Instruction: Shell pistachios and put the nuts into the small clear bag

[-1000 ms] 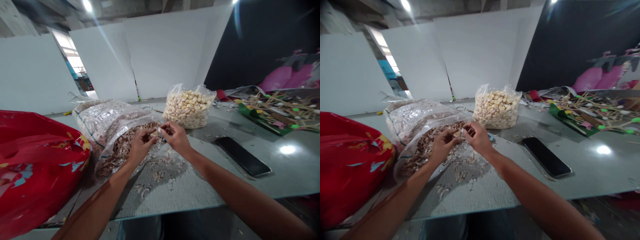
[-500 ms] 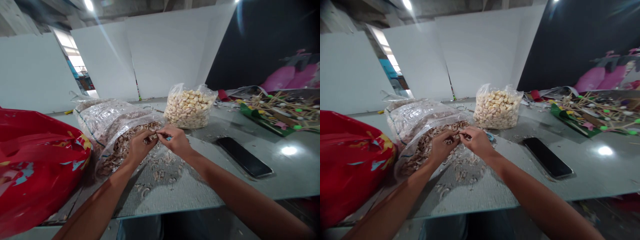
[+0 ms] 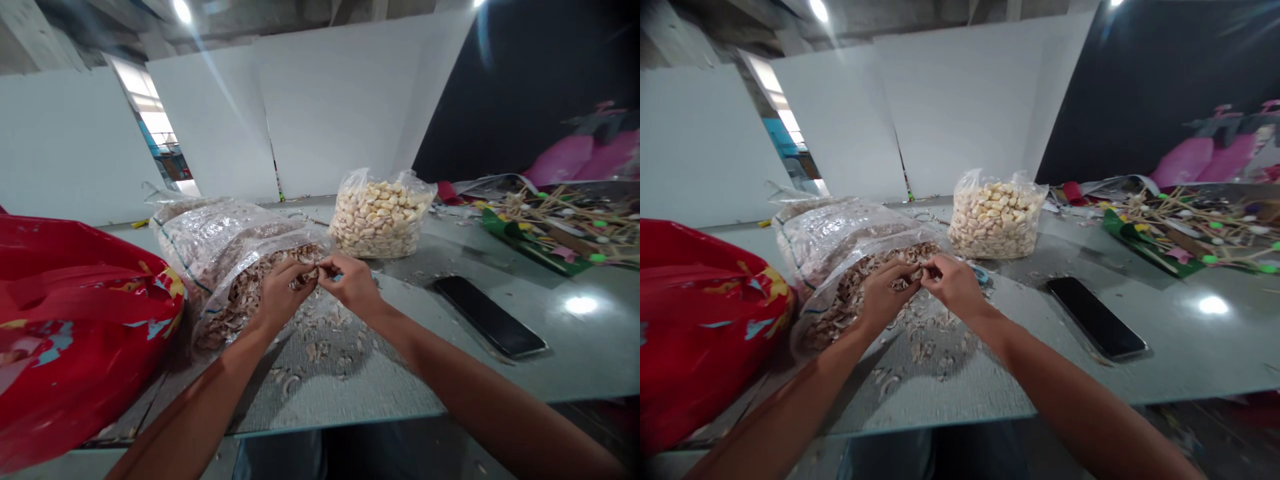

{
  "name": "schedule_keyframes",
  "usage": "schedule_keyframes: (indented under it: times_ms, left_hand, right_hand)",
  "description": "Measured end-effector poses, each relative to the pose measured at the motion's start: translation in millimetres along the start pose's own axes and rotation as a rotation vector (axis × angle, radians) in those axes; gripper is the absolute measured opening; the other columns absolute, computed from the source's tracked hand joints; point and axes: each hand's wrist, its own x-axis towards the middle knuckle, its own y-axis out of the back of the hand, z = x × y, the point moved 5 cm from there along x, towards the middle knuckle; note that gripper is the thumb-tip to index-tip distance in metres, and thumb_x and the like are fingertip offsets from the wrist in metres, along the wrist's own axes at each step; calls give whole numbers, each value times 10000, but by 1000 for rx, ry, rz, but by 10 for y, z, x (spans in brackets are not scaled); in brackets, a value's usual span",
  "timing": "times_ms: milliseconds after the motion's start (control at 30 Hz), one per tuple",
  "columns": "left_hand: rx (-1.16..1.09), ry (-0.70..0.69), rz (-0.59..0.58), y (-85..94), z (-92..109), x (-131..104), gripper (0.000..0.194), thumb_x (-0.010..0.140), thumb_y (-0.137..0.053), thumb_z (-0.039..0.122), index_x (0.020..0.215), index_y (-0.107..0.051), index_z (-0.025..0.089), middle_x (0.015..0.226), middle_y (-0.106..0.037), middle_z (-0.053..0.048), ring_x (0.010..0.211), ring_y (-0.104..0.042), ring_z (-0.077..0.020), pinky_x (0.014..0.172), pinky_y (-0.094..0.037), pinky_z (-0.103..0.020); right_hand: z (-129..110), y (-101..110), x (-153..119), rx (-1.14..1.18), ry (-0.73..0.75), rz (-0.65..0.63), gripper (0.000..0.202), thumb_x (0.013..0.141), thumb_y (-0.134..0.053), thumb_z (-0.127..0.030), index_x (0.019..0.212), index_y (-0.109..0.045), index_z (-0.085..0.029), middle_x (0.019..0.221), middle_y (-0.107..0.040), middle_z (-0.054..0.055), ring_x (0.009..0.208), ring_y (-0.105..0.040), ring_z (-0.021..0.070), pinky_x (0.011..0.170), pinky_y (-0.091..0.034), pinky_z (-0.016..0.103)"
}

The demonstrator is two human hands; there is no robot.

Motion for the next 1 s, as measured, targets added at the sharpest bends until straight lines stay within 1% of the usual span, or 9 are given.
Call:
schedule_keyframes:
  times_ms: [167,233,333,433,533,667,733,833,1000]
  left_hand:
    - [-186,172,77,-46,-91,-34,261,717,-722,295,948,-701,177,858,-679,-48,703,-609,-134,666,-487,-238]
    - [-244,231,71,-53,-120,-42,305,706,-734,300,981,-698,173,812,-677,-37,677,-602,-127,652,-485,-232]
    - [-330,280,46,-53,-137,-41,342,736,-707,316,1046,-684,171,714,-654,-17,614,-585,-114,597,-472,-217]
    - [-420,307,18,-67,-146,-34,356,783,-657,335,1098,-662,170,693,-647,-17,589,-585,-113,576,-471,-215]
    - [-460,324,5,-90,-158,-26,360,808,-626,339,1127,-646,173,759,-669,-36,601,-597,-118,590,-487,-224]
    - [-533,341,-15,-124,-177,-16,349,808,-625,334,1122,-646,183,1002,-675,-73,676,-616,-122,616,-508,-229]
    - [-563,354,-38,-141,-188,-15,348,806,-628,334,1117,-645,178,1018,-672,-74,664,-609,-114,607,-507,-225]
    - [-577,373,-71,-159,-210,-19,358,805,-628,342,1123,-639,179,959,-676,-61,613,-588,-97,593,-499,-221]
    - [-554,378,-87,-164,-262,-28,371,799,-631,357,1128,-636,187,964,-671,-61,640,-587,-107,612,-494,-229]
  right_hand:
    - [176,112,73,115,-118,90,122,767,-558,-255,797,-639,-169,661,-625,5,584,-557,119,589,-436,225]
    - [274,167,111,130,-146,135,125,773,-556,-267,797,-626,-166,651,-610,-1,568,-545,112,570,-426,219]
    - [445,250,169,193,-194,206,151,798,-543,-306,804,-601,-166,659,-604,0,567,-545,112,562,-427,221]
    - [535,301,214,245,-230,226,177,795,-573,-344,796,-588,-167,665,-602,6,573,-545,116,555,-432,226]
    - [443,269,227,346,-192,148,177,779,-610,-327,864,-601,-172,774,-621,26,644,-566,117,581,-455,221]
    - [212,94,178,560,-113,-96,236,735,-677,-324,917,-604,-192,919,-610,43,832,-587,139,668,-497,224]
    - [156,29,148,601,-101,-162,236,727,-690,-333,898,-600,-197,912,-601,35,842,-580,136,704,-505,235]
    - [161,1,134,581,-111,-162,228,725,-691,-347,865,-595,-194,878,-596,25,816,-570,130,727,-507,249]
    - [181,24,153,539,-95,-145,197,727,-685,-326,834,-588,-192,853,-602,22,765,-562,123,704,-493,248]
